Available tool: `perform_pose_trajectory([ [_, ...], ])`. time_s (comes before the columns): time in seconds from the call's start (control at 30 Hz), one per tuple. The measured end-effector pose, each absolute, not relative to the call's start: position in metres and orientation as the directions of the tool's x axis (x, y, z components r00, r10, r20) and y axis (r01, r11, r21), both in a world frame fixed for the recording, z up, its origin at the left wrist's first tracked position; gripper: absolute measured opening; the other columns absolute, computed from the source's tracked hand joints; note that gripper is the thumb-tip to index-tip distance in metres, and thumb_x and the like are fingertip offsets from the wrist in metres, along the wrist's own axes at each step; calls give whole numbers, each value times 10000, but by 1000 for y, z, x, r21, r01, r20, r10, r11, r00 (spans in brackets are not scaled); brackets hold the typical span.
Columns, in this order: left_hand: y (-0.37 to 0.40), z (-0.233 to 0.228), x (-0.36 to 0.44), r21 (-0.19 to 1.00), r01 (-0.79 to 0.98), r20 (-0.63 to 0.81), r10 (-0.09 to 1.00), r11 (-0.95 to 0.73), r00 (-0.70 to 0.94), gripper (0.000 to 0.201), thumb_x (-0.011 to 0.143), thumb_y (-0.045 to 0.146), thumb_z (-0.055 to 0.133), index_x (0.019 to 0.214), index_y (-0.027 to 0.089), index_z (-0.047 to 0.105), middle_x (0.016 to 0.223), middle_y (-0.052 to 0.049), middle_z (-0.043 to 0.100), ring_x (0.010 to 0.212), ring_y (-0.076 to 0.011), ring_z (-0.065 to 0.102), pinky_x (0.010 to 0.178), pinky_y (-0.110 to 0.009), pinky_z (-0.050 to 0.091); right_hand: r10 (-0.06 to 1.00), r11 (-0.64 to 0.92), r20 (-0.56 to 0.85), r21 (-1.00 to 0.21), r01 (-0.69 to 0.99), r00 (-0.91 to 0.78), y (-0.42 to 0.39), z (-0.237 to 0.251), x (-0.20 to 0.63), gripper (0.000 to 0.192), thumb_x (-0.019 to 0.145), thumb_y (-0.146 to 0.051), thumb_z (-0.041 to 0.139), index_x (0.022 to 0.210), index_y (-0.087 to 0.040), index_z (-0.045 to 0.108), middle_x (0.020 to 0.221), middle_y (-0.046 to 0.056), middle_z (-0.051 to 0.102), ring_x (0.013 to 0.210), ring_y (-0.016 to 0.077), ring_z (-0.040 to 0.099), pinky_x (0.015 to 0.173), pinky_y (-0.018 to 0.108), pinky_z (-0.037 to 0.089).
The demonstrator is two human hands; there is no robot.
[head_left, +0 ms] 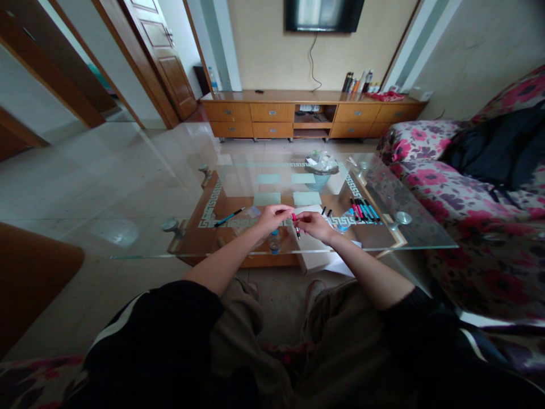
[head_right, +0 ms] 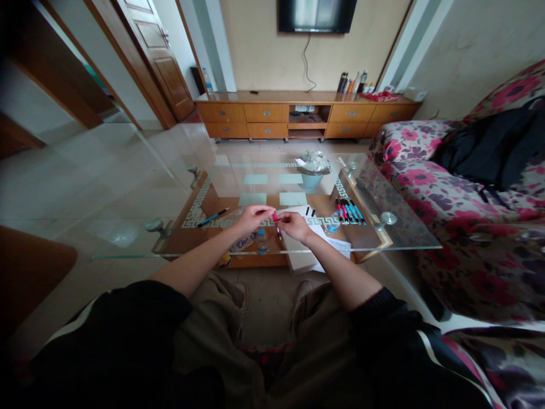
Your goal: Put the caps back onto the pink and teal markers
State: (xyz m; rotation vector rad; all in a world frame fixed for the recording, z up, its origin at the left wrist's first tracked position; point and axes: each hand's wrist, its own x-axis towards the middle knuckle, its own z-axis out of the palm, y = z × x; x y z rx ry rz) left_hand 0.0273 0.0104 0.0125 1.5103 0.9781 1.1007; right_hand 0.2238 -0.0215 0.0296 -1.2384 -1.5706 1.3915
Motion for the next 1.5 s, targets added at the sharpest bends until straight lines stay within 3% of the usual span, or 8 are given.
perform_pose_trajectory([
  [0.27, 8, 17, 29, 981, 40, 168, 936, -190, 309, 365, 765, 462, 803, 937, 140, 809, 986, -117, 794, 898, -234, 709, 875, -367, 551, 956, 9, -43, -984, 176, -290, -22, 32, 223, 223, 757, -326, 755, 897, -154, 734, 734, 24, 702, 576, 114, 567, 490, 215, 421],
  [0.5, 3, 22, 30, 990, -13, 137, 938, -140, 319, 451, 755, 397, 831, 1123, 146, 756, 1028, -109, 770, 842, -192, 688, 758, -312, 544, 952, 57, 5, -985, 161, -307, -23, 35, 222, 268, 746, -395, 770, 890, -171, 739, 719, 9, 694, 585, 121, 564, 537, 240, 450],
  [0.67, 0, 26, 32, 991, -6, 125, 911, -134, 394, 389, 743, 448, 830, 954, 128, 763, 948, -95, 759, 851, -198, 679, 765, -304, 529, 951, 106, 54, -982, 158, -303, -21, 34, 222, 341, 714, -452, 806, 880, -159, 746, 738, 15, 704, 647, 133, 596, 629, 266, 489],
  [0.87, 0, 27, 33, 985, -24, 170, 922, -172, 347, 388, 722, 466, 839, 878, 130, 726, 859, -60, 732, 790, -167, 651, 758, -292, 515, 965, 93, 50, -983, 160, -256, -15, 26, 223, 334, 664, -394, 847, 867, -161, 720, 834, 48, 739, 748, 163, 660, 748, 304, 537],
  [1.07, 4, 19, 33, 989, -82, 139, 958, -123, 249, 391, 764, 472, 813, 910, 141, 667, 833, -48, 724, 728, -151, 661, 704, -283, 528, 983, 168, 181, -955, 244, 31, -5, 43, 244, 302, 797, -401, 698, 971, -155, 702, 850, 56, 714, 684, 154, 617, 661, 284, 513],
  [1.2, 9, 11, 30, 985, -124, 140, 974, -119, 178, 430, 740, 480, 829, 949, 148, 653, 846, -48, 718, 704, -165, 688, 677, -303, 553, 910, 225, 311, -926, 305, 275, 4, 50, 271, 313, 840, -384, 617, 1034, -147, 679, 952, 93, 726, 780, 180, 646, 736, 301, 530],
  [1.37, 11, 9, 26, 988, -121, 111, 985, -96, 132, 530, 727, 486, 836, 1098, 172, 622, 875, -47, 714, 722, -193, 725, 651, -311, 570, 895, 91, 271, -888, 451, 353, 10, 41, 303, 330, 838, -313, 570, 1087, -123, 673, 1011, 132, 736, 827, 203, 669, 784, 323, 538],
  [1.5, 10, 11, 24, 987, -125, 115, 985, -99, 128, 527, 728, 498, 833, 1079, 167, 622, 877, -52, 716, 699, -190, 725, 637, -311, 573, 897, -7, 277, -772, 636, 346, 12, 37, 320, 330, 816, -235, 557, 1090, -115, 696, 1018, 135, 753, 840, 213, 680, 828, 332, 531],
])
